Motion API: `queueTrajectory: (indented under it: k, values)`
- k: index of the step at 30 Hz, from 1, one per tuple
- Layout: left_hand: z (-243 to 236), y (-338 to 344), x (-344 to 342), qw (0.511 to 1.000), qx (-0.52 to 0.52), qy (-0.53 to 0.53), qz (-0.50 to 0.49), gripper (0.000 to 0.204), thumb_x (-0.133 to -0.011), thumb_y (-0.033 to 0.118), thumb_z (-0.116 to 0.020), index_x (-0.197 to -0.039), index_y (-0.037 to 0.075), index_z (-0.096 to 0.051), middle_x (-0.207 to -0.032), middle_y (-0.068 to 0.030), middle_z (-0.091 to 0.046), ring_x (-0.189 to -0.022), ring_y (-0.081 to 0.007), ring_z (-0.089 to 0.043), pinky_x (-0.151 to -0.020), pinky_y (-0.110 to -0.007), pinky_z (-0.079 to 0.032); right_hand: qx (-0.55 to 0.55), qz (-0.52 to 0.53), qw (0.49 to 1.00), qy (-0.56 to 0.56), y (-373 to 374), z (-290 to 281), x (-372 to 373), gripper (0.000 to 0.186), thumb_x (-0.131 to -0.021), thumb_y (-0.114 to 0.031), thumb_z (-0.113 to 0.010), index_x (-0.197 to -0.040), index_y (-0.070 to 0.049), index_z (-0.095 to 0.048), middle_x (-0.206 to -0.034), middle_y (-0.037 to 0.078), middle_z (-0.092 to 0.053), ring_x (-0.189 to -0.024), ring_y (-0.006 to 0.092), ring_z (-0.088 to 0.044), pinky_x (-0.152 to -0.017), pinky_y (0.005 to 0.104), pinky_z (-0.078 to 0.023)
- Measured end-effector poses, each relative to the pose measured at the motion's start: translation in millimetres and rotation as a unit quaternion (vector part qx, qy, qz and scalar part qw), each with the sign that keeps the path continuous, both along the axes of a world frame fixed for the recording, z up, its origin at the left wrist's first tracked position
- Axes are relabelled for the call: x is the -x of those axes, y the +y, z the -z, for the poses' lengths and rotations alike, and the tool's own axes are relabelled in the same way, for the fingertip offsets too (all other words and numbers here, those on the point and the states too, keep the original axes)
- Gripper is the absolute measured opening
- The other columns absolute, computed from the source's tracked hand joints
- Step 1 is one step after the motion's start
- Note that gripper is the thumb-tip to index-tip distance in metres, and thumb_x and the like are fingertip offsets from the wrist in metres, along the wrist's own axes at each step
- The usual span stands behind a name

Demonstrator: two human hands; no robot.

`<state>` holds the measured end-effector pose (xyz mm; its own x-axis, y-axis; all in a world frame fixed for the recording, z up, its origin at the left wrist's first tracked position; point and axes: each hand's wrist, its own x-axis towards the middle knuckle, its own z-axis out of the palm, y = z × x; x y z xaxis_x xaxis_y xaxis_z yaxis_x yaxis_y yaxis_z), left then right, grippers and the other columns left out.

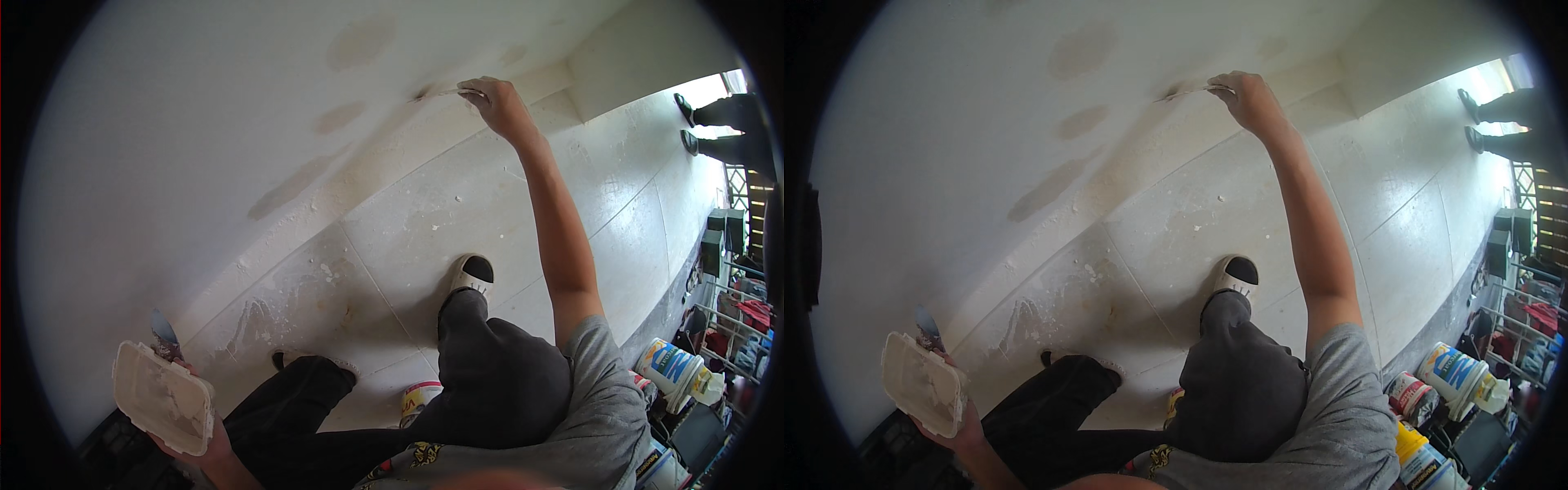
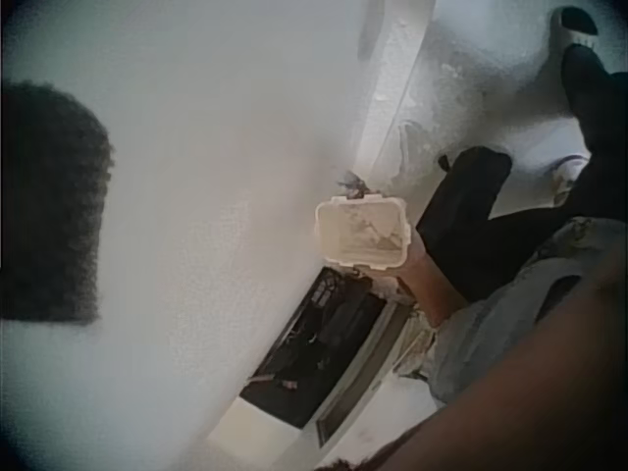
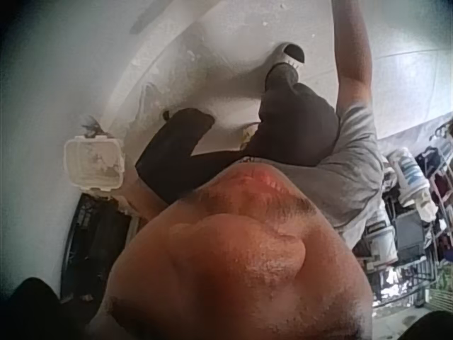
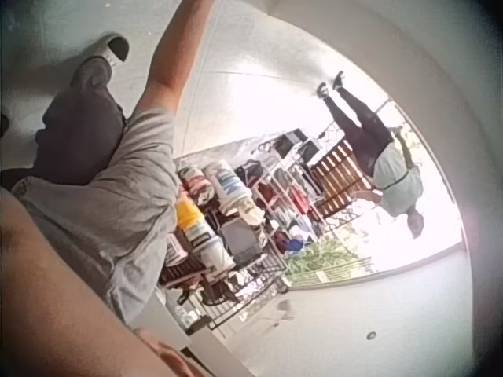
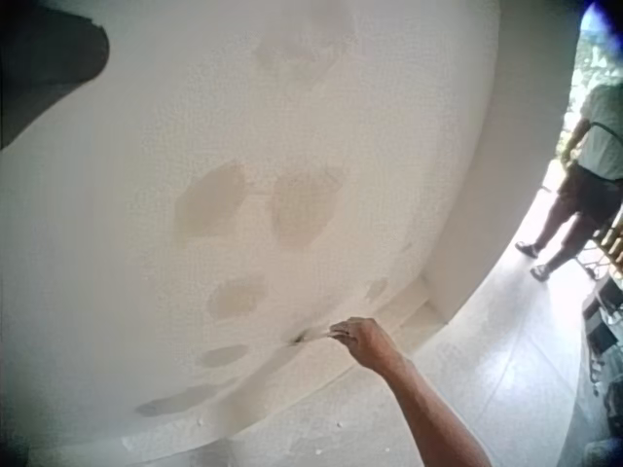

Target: The person applies wall filler to holes and cracks in a wall using a putty knife.

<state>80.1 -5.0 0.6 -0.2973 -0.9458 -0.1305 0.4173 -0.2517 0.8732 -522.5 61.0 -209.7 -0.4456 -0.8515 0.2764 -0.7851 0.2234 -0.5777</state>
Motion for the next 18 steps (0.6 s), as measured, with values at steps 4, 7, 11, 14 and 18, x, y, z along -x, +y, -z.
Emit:
queueTrajectory:
  k: [4, 7, 11, 14, 18]
  values:
    - [0, -4, -3, 0.99, -0.006, 0.081, 0.111, 0.074, -0.098, 0.039, -0.055, -0.153, 0.002, -0.023, -0.156, -0.0212, -0.03, -0.144, -0.0356, -0.029, -0.124, -0.048, -0.019, 0.006, 0.026, 1.0, -0.016, 2, 5, -3, 0.02, -0.092, -0.011, -0.065, -0.107, 0.001, -0.071, -0.097, 0.018, -0.071, -0.084, 0.0341, -0.067, -0.077, 0.0381, -0.052]
    - [-2, -5, -3, 0.99, -0.013, 0.081, 0.118, 0.074, -0.097, 0.038, -0.056, -0.153, 0.002, -0.023, -0.156, -0.0211, -0.03, -0.144, -0.0354, -0.029, -0.124, -0.047, -0.02, 0.03, -0.008, 0.999, -0.002, 12, 16, -6, 0.02, -0.09, -0.008, -0.067, -0.108, 0.001, -0.071, -0.097, 0.019, -0.071, -0.084, 0.0319, -0.068, -0.077, 0.0358, -0.052]
    - [-1, -4, -4, 0.994, -0.017, 0.071, 0.079, 0.078, -0.096, 0.041, -0.058, -0.153, 0.001, -0.023, -0.152, -0.0224, -0.033, -0.142, -0.0366, -0.032, -0.123, -0.047, -0.021, 0.02, -0.014, 0.997, -0.068, 39, 25, -19, 0.022, -0.088, -0.006, -0.07, -0.109, 0.002, -0.071, -0.096, 0.018, -0.071, -0.082, 0.0275, -0.068, -0.075, 0.0333, -0.052]
    - [0, -2, -5, 0.998, -0.001, 0.038, 0.059, 0.079, -0.096, 0.047, -0.055, -0.153, 0.002, -0.023, -0.149, -0.0245, -0.037, -0.138, -0.0379, -0.038, -0.12, -0.048, -0.027, -0.009, 0.013, 0.993, -0.114, 44, 31, -30, 0.026, -0.083, -0.013, -0.077, -0.106, -0.001, -0.073, -0.09, 0.017, -0.071, -0.076, 0.0276, -0.067, -0.07, 0.0355, -0.051]
    - [-2, -3, 0, 0.994, -0.019, 0.059, 0.087, 0.081, -0.094, 0.043, -0.061, -0.153, 0.002, -0.022, -0.15, -0.023, -0.034, -0.14, -0.038, -0.034, -0.122, -0.047, -0.024, -0.004, 0.007, 0.996, -0.088, 35, 27, -27, 0.023, -0.083, -0.016, -0.078, -0.1, -0.001, -0.074, -0.087, 0.016, -0.071, -0.076, 0.0277, -0.067, -0.07, 0.0361, -0.052]
